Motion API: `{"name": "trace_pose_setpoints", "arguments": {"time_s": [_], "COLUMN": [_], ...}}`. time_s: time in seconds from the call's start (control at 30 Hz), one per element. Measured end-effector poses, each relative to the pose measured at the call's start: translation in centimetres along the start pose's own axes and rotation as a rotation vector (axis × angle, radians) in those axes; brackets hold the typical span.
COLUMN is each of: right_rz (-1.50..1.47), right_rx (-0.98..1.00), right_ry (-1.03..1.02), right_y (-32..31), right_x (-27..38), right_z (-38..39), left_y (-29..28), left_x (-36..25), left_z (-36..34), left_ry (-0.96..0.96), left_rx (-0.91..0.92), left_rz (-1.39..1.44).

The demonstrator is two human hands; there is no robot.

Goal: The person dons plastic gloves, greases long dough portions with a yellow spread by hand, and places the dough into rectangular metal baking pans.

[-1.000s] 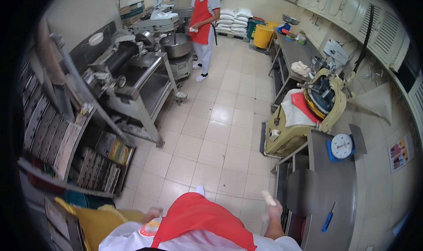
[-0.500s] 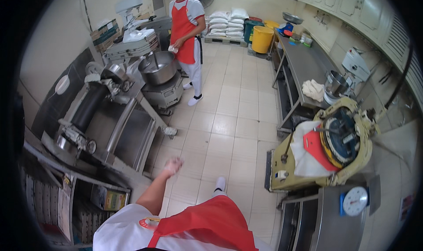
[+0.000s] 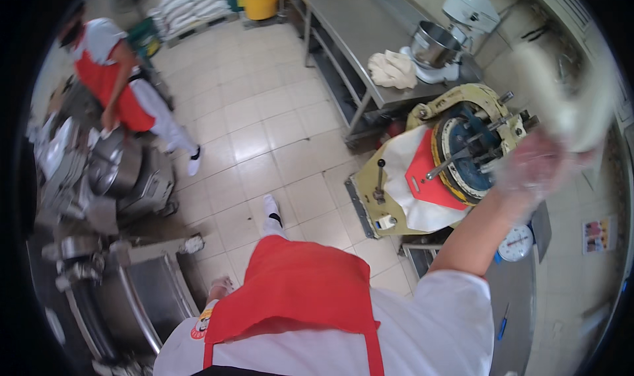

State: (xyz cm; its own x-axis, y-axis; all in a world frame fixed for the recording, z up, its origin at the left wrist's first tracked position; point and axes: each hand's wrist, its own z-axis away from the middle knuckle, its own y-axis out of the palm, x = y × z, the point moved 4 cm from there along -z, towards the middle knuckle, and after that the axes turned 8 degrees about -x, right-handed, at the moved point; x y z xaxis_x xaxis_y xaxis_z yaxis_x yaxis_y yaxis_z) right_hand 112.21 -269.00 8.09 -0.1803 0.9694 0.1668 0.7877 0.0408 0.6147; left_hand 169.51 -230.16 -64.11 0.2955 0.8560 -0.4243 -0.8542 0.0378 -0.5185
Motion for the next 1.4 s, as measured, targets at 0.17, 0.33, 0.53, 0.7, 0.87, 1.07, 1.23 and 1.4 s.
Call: {"name": "trace_pose_setpoints", "arguments": {"time_s": [0.17, 0.33, 0.53, 0.7, 0.87, 1.07, 1.23, 1.4], "right_rz": [0.262, 0.504, 1.001, 1.539, 1.849, 1.663, 1.461, 1.239], "right_rx": [0.179, 0.245, 0.424, 1.169, 1.433, 1.238, 0.56, 0.006], "right_ry": [-0.395, -0.5, -0.277, 0.249, 0.488, 0.411, 0.563, 0.689], "right_y": [8.7, 10.8, 1.1, -19.9, -27.1, -25.3, -18.4, -16.0], "right_x": [-3.8, -11.6, -34.1, -56.2, -62.6, -56.4, -41.3, -20.9], "right_z": [-6.4, -9.5, -8.3, 8.8, 18.5, 14.6, 18.4, 25.0], "left_y": [-6.4, -16.3, -22.5, -16.9, -9.6, -8.6, -10.4, -4.1], "left_x": [-15.2, -36.0, -53.0, -55.9, -45.2, -42.7, -52.9, -67.2], "left_z": [-14.8, -24.1, -29.7, -28.9, -25.0, -22.1, -29.3, -31.7], "left_ry": [-0.149, 0.03, 0.311, 0.18, -0.073, -0.144, 0.029, 0.224], "left_rx": [-0.134, -0.157, -0.269, -0.28, -0.157, 0.136, 0.294, 0.48], "left_rz": [0.523, 0.143, 0.309, 0.225, 0.197, 0.221, 0.043, -0.175]}}
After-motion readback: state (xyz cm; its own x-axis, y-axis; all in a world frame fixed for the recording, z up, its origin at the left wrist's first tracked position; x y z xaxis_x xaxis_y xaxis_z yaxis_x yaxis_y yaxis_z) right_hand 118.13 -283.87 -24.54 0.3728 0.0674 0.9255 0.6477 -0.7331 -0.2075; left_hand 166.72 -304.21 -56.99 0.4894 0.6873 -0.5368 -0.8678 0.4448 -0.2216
